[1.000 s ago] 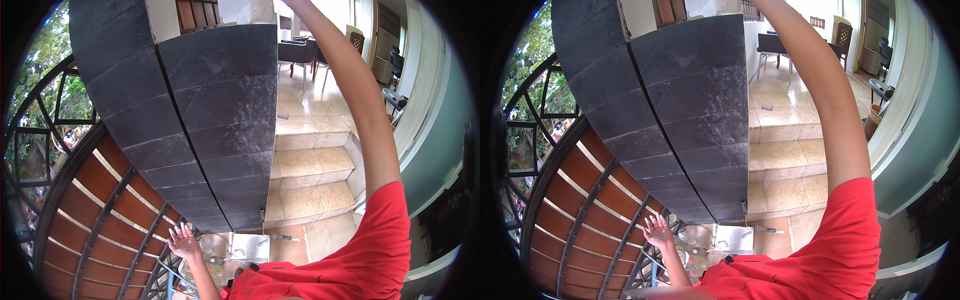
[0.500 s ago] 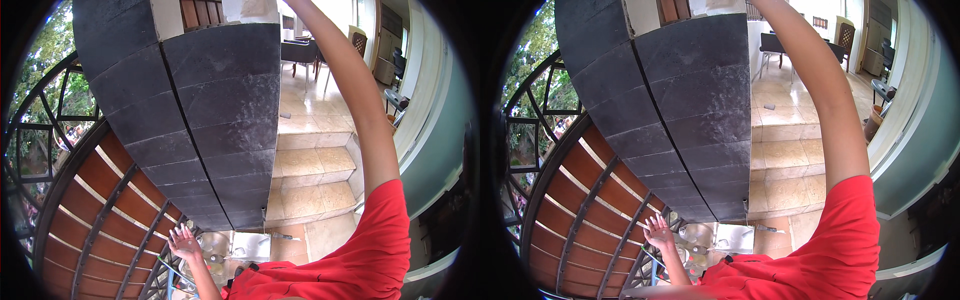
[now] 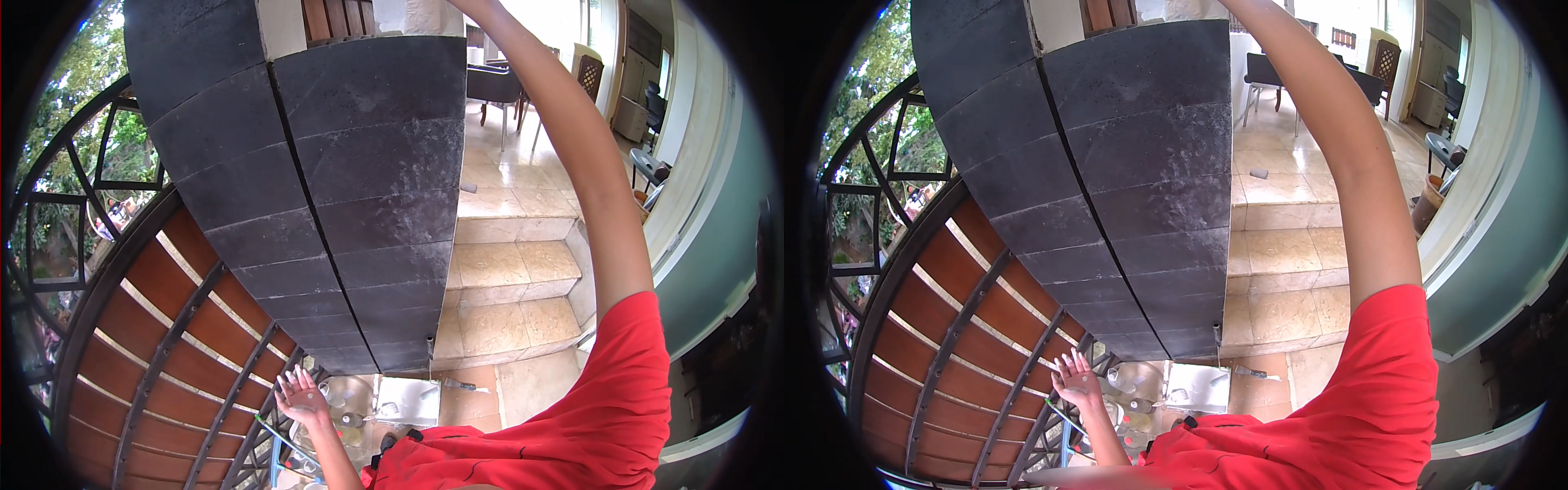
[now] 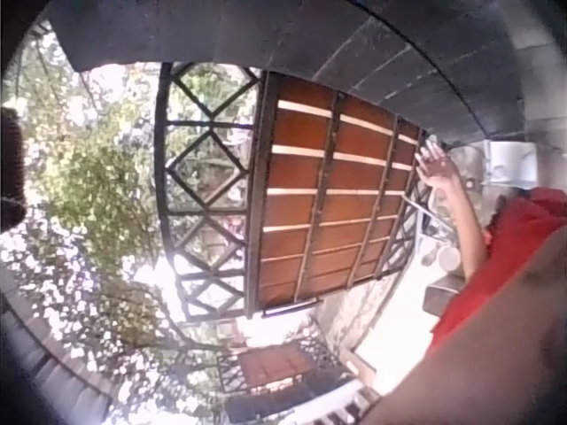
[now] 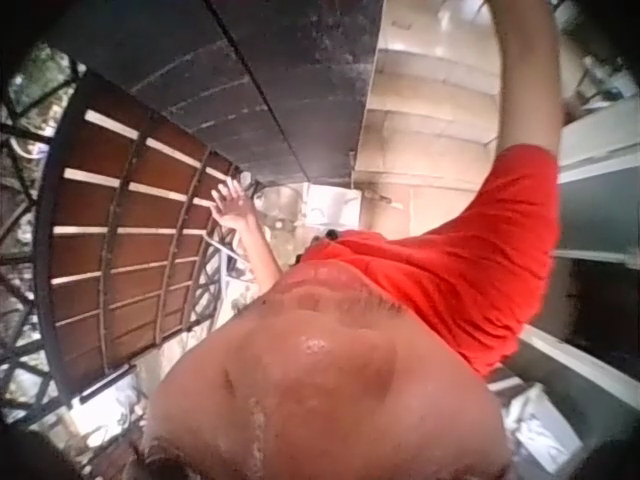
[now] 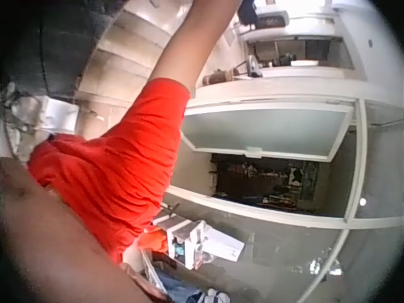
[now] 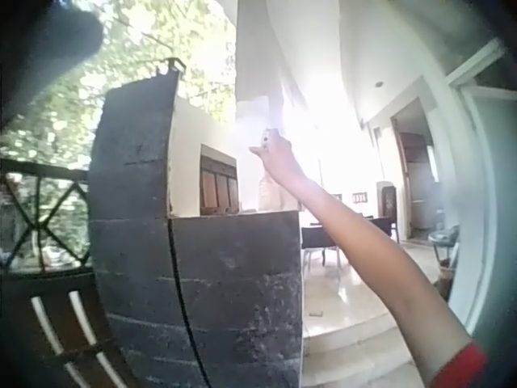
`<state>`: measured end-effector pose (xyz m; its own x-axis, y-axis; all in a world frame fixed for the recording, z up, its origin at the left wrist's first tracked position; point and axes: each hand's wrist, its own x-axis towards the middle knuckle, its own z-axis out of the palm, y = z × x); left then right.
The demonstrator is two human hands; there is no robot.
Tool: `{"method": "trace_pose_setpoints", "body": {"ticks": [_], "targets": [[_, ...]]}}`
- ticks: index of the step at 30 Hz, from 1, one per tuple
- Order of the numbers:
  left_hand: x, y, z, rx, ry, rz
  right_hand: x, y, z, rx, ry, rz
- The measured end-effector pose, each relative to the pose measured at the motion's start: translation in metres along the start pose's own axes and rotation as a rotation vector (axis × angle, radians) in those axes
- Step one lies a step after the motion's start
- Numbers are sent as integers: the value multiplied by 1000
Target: Painting a column and wall area using a paint roller and a small brush.
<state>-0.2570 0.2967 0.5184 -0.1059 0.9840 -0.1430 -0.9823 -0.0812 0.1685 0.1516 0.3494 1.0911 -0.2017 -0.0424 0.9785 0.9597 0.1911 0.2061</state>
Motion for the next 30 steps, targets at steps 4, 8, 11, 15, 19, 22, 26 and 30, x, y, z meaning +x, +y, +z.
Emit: {"method": "trace_pose_setpoints", "body": {"ticks": [4,8,11,15,19,22,26,30], "targets": [[4,2,-6,-1,-14,9,5,-13,-10,1,50,63],[3,3,-3,-5,-3,15,18,-18,-29,7,2,121],[1,1,2,-10,9,8,14,-21,-18,-26,133,60],[2,1,-2,-12,-8,-8,7,-35,-9,5,17,42],[1,2,0,-16,17,5,-3,-48,1,19,-73,88],[2,3,-1,-21,28,17,-3,-47,6,-6,-74,29],[2,7,-2,-34,36,23,5,-47,5,-31,-20,29],[3,5,-4,-31,36,17,22,-39,0,8,81,36]]}}
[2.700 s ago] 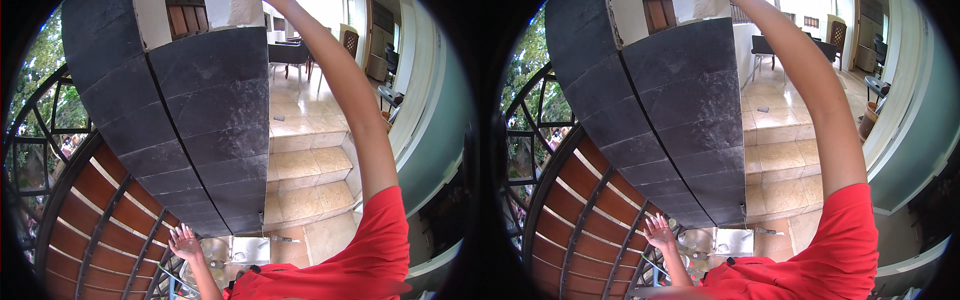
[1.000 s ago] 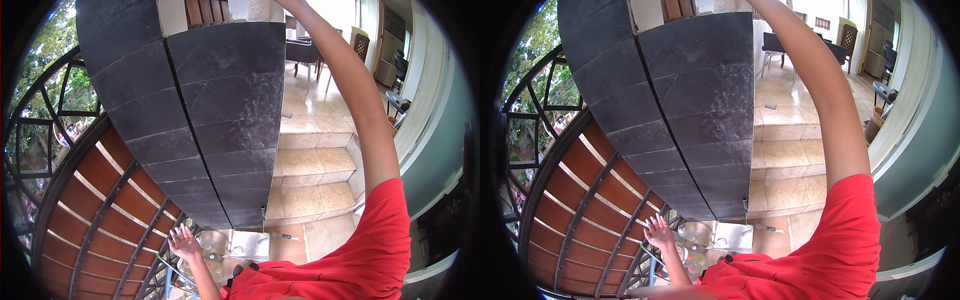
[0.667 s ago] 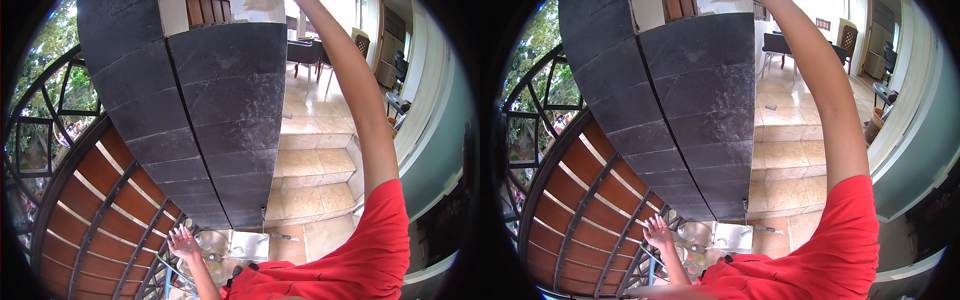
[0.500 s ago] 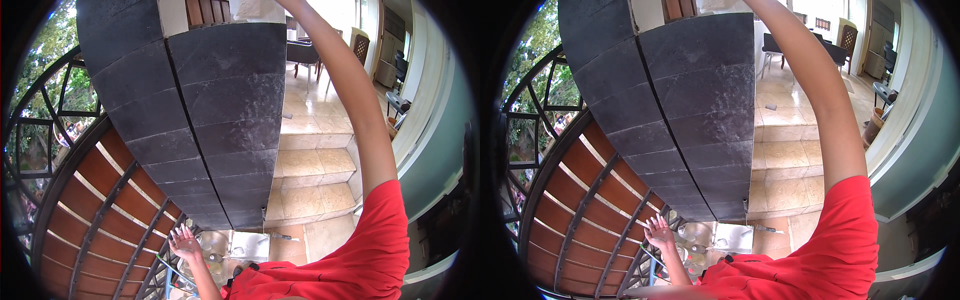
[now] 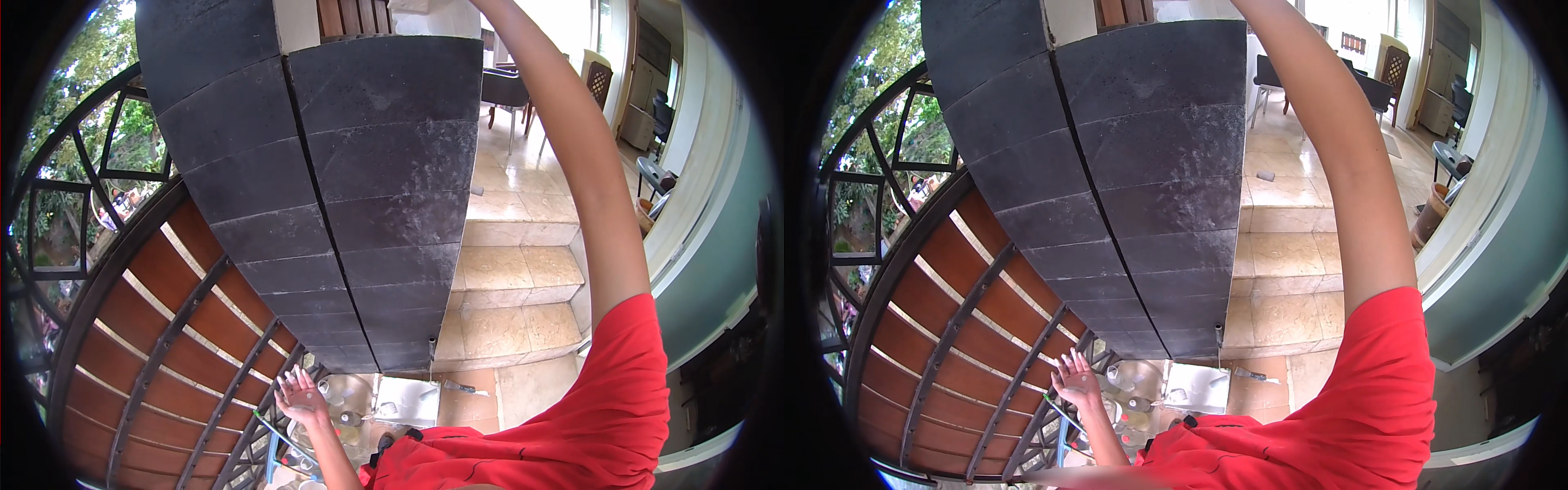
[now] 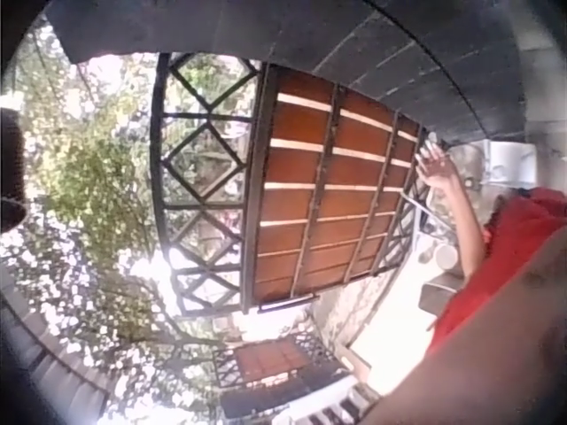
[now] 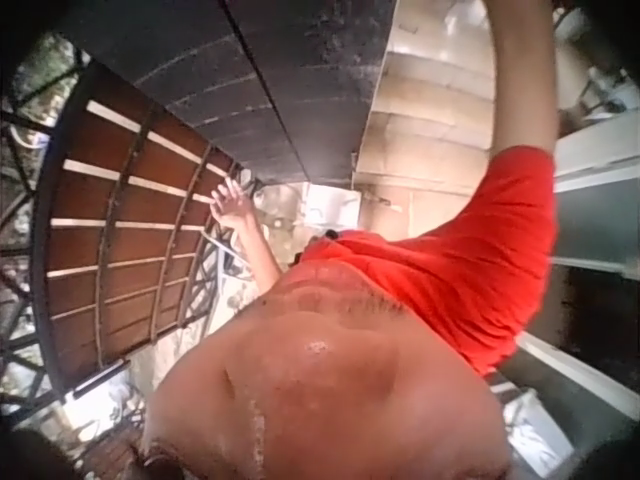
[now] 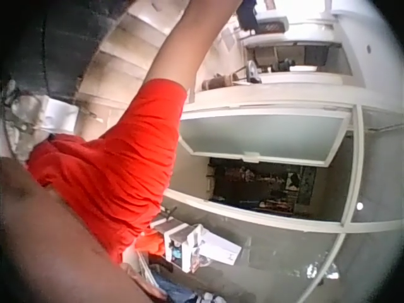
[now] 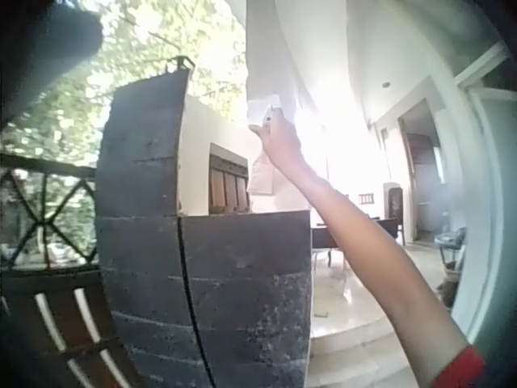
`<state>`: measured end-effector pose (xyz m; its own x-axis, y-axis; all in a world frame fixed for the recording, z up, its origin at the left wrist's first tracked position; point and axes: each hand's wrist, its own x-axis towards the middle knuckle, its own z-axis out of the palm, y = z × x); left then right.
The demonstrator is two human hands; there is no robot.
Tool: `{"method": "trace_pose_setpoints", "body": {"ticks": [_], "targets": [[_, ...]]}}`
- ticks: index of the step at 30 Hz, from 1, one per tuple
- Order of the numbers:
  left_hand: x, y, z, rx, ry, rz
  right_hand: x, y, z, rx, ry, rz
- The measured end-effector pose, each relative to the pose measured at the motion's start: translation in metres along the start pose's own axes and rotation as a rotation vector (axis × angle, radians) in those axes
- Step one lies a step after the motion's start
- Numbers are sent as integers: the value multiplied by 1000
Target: Painting a column and wall area using a paint roller and a small brush.
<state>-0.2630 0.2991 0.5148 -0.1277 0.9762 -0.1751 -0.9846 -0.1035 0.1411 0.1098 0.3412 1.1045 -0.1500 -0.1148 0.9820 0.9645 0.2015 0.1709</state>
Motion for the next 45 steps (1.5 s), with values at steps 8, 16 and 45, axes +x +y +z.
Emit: {"method": "trace_pose_setpoints", "body": {"ticks": [8,16,45], "targets": [[3,-4,-4,-11,-69,-32,-16,-13,9,-14,-231,40],[0,-4,-6,6,-32,-32,-17,-9,22,-18,-168,-4],[3,-11,-8,-4,-13,-79,-6,13,-3,-18,-145,-66]]}}
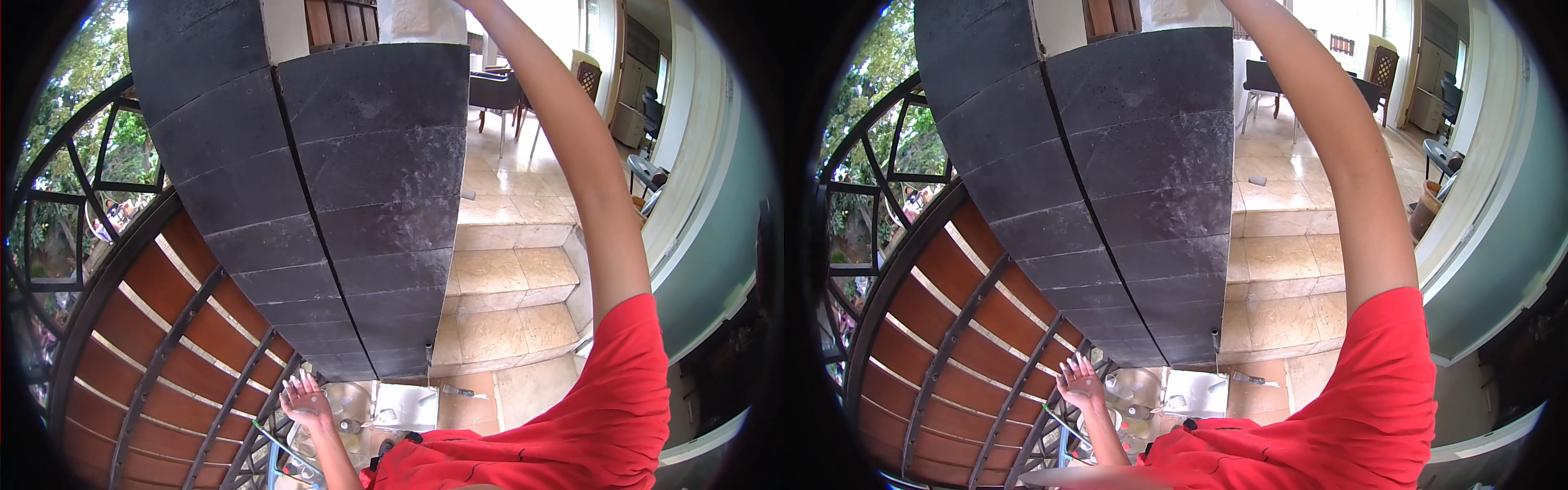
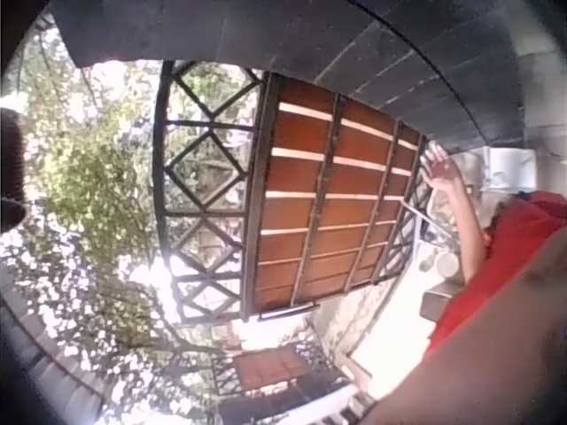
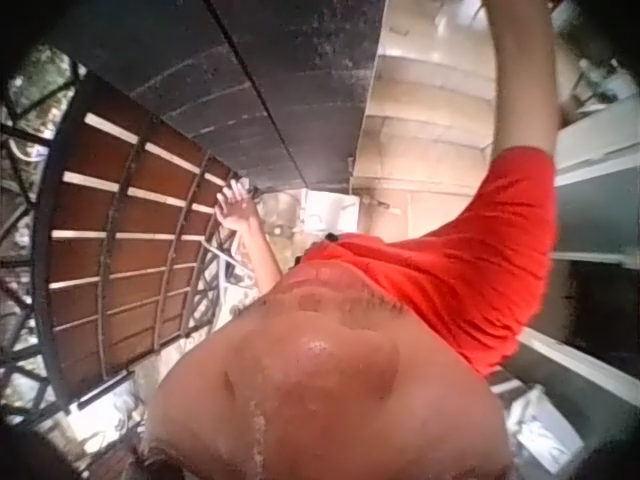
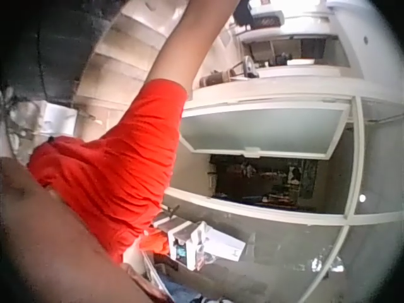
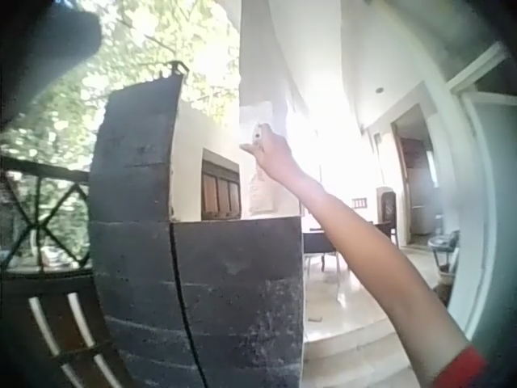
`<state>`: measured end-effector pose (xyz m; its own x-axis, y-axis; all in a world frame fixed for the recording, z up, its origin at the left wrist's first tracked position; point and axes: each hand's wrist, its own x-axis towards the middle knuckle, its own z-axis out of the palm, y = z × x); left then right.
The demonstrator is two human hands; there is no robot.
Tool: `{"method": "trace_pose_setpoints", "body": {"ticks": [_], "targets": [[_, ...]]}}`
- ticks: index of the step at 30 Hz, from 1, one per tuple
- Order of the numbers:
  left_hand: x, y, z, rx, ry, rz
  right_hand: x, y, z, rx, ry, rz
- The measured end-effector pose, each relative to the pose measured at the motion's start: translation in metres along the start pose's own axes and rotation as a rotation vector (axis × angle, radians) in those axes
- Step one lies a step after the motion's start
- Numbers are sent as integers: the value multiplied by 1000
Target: Painting a column and wall area using a paint roller and a small brush.
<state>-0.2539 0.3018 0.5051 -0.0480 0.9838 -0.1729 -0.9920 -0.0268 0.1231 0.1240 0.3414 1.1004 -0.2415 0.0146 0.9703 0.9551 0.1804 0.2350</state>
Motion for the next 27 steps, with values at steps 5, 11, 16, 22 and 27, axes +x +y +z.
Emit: {"method": "trace_pose_setpoints", "body": {"ticks": [5,11,16,22,27], "targets": [[-3,-5,1,38,21,17,-14,8,10,59,-37,71],[-5,2,-6,37,10,29,-12,5,1,176,192,225],[-3,3,-4,27,-9,9,-46,30,-8,347,357,530],[-4,4,-5,34,35,1,-87,16,-2,617,518,728],[-8,-2,-2,63,42,-11,-86,5,4,565,521,809]]}}
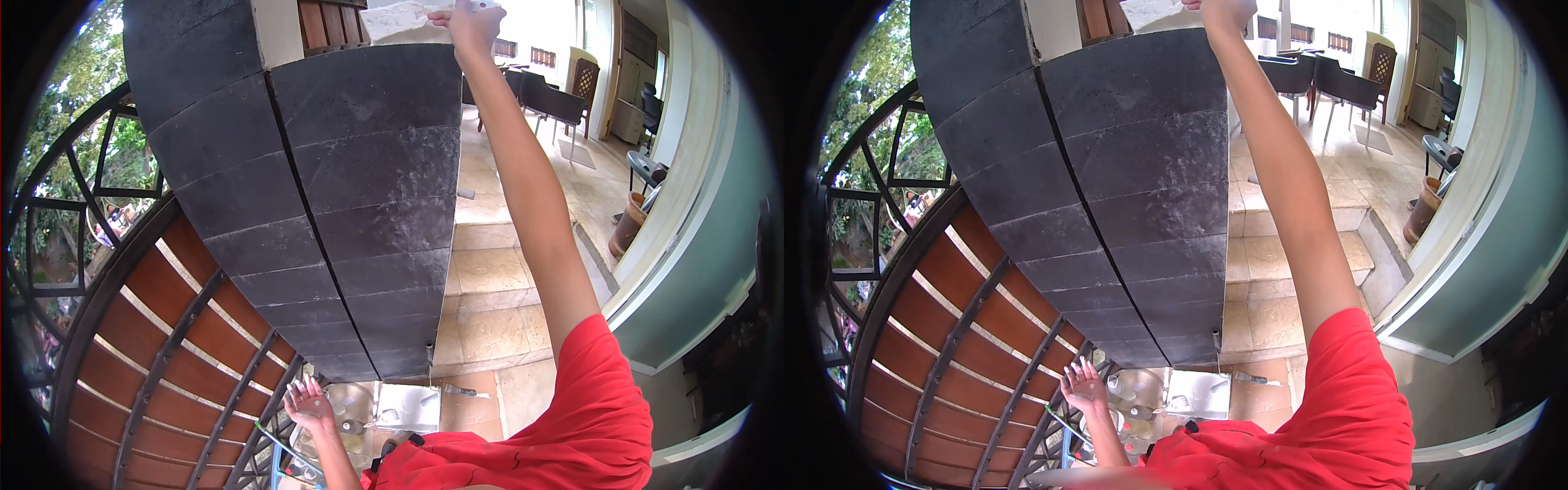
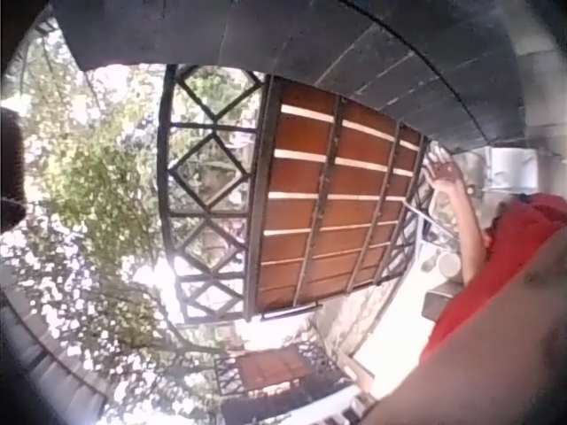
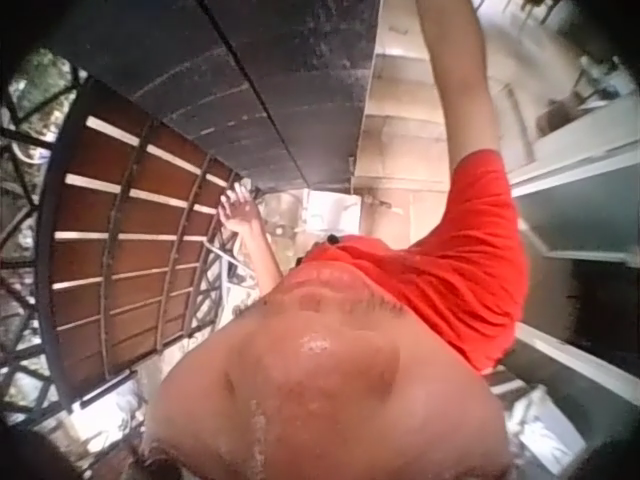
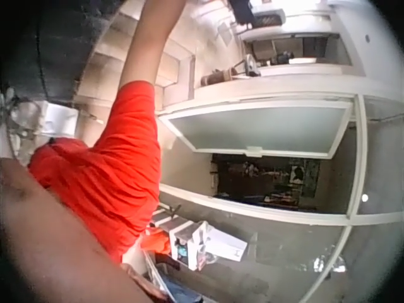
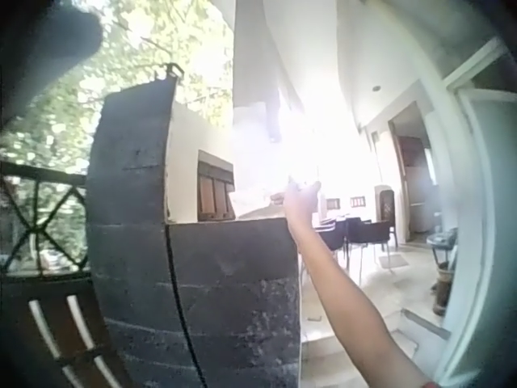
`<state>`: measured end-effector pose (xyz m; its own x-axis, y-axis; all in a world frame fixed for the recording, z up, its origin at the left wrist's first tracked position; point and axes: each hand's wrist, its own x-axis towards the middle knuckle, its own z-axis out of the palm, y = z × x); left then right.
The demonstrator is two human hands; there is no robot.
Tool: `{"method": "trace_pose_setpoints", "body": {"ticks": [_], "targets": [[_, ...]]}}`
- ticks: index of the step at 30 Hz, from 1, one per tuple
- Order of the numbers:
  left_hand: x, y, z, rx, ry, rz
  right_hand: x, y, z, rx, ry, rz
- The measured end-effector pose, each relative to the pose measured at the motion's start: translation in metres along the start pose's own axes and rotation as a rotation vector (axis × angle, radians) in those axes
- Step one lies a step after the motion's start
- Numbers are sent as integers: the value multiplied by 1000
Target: Painting a column and wall area using a paint roller and a small brush.
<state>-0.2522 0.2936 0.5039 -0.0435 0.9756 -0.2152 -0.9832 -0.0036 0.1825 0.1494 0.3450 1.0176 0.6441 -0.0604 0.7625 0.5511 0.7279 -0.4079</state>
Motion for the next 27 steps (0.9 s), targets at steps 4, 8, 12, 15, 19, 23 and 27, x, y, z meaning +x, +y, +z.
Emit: {"method": "trace_pose_setpoints", "body": {"ticks": [4,8,12,15,19,23,27], "targets": [[-4,0,3,-9,-10,-2,-7,3,0,113,-8,19],[-3,3,-1,-15,5,-1,2,34,0,-9,115,-116],[-4,-2,3,-23,10,-23,23,58,-19,12,123,-121],[-2,9,-1,-15,29,7,-10,40,-22,256,-8,-60],[-2,8,0,-16,16,-12,-39,-26,-19,233,53,109],[2,10,-5,-19,12,-41,-35,-12,-24,90,93,36],[1,15,-7,-12,13,-36,-33,-16,-57,303,1,97]]}}
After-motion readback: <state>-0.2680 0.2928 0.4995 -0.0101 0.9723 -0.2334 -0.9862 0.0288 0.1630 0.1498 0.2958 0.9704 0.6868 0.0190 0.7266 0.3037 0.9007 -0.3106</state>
